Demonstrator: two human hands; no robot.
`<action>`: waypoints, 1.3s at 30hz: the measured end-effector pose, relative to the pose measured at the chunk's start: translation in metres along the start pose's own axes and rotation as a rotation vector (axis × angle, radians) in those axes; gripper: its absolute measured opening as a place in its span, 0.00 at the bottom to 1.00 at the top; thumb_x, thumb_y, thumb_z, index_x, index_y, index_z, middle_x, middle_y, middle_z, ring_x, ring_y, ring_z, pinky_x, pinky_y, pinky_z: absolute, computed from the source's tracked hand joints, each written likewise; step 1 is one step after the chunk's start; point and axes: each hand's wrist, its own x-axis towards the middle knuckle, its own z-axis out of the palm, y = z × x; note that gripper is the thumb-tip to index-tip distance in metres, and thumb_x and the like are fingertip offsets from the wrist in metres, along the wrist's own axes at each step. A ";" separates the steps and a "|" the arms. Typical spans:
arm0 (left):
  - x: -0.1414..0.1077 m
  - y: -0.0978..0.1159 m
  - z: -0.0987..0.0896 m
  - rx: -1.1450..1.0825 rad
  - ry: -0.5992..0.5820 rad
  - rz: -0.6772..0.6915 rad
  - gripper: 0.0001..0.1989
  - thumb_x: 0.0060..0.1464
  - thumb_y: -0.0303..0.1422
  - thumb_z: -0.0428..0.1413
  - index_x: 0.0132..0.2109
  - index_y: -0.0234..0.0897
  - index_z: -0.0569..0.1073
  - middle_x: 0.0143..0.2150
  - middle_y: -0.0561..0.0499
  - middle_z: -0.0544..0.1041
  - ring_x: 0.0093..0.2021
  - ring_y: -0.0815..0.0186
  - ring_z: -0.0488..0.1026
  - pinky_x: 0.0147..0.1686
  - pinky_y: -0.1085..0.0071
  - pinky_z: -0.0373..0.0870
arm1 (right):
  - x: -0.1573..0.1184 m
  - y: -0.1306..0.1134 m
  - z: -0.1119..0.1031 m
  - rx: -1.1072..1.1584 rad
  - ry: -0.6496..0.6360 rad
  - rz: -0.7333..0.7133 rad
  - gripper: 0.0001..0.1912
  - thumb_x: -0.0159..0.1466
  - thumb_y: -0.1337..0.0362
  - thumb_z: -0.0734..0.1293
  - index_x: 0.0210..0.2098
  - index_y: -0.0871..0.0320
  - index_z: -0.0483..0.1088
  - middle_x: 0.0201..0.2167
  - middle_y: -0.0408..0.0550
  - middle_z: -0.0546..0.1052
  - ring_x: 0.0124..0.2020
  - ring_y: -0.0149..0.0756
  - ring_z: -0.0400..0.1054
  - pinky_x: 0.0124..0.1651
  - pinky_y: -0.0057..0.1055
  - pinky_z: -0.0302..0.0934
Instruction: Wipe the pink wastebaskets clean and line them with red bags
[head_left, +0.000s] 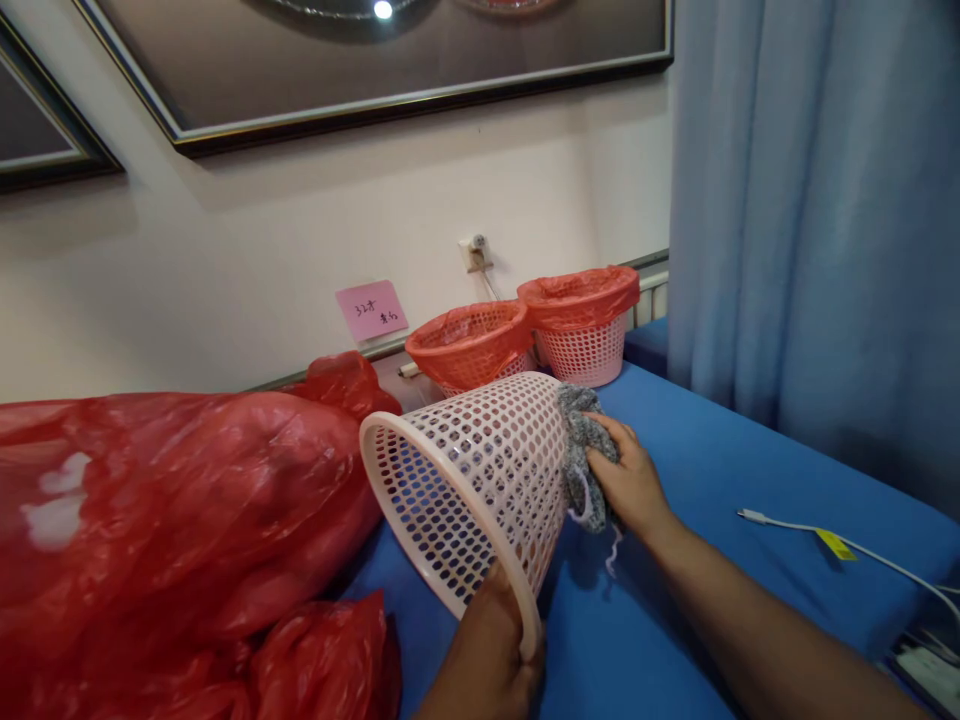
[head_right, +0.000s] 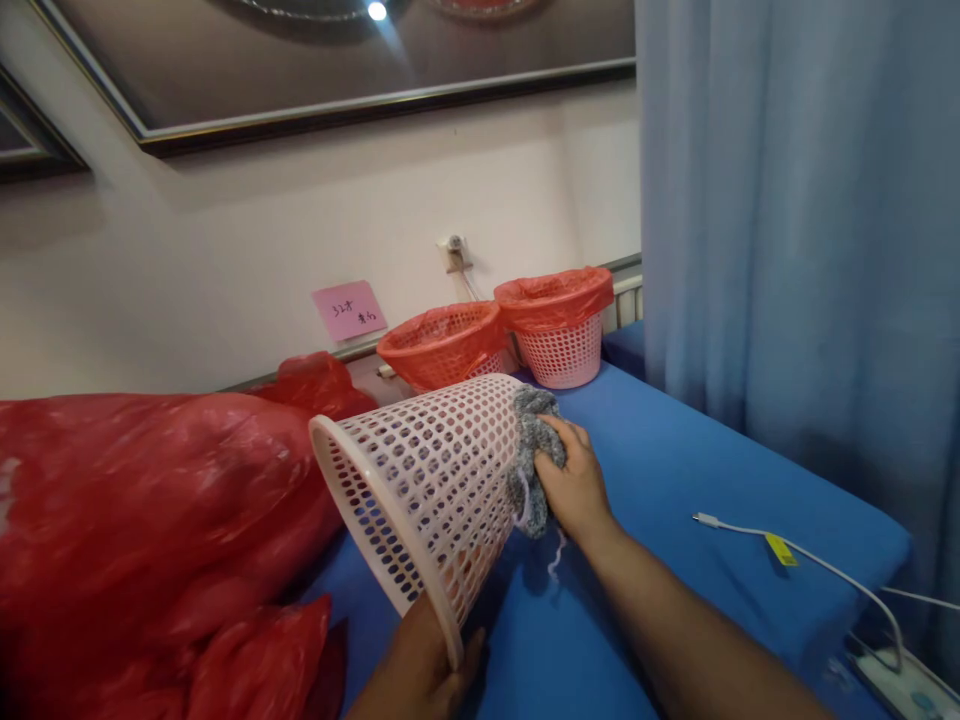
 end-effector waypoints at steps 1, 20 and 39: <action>0.001 0.002 0.000 0.001 -0.008 0.006 0.44 0.57 0.22 0.57 0.78 0.46 0.57 0.77 0.43 0.63 0.75 0.44 0.61 0.75 0.42 0.54 | 0.002 0.001 0.000 0.000 0.006 0.007 0.23 0.61 0.61 0.65 0.55 0.54 0.78 0.53 0.56 0.77 0.58 0.53 0.74 0.67 0.58 0.65; 0.003 0.002 0.001 0.012 -0.002 0.021 0.49 0.54 0.18 0.55 0.78 0.50 0.53 0.79 0.46 0.59 0.76 0.47 0.59 0.76 0.43 0.54 | -0.008 -0.011 -0.003 0.056 -0.018 -0.064 0.22 0.63 0.62 0.65 0.56 0.53 0.77 0.56 0.54 0.77 0.60 0.49 0.73 0.68 0.54 0.64; -0.003 -0.008 0.006 0.031 -0.040 -0.047 0.48 0.55 0.17 0.55 0.78 0.50 0.55 0.80 0.46 0.57 0.78 0.47 0.55 0.76 0.42 0.53 | -0.010 -0.017 -0.007 -0.053 0.002 -0.124 0.22 0.64 0.64 0.65 0.57 0.54 0.77 0.56 0.56 0.75 0.62 0.54 0.71 0.68 0.57 0.65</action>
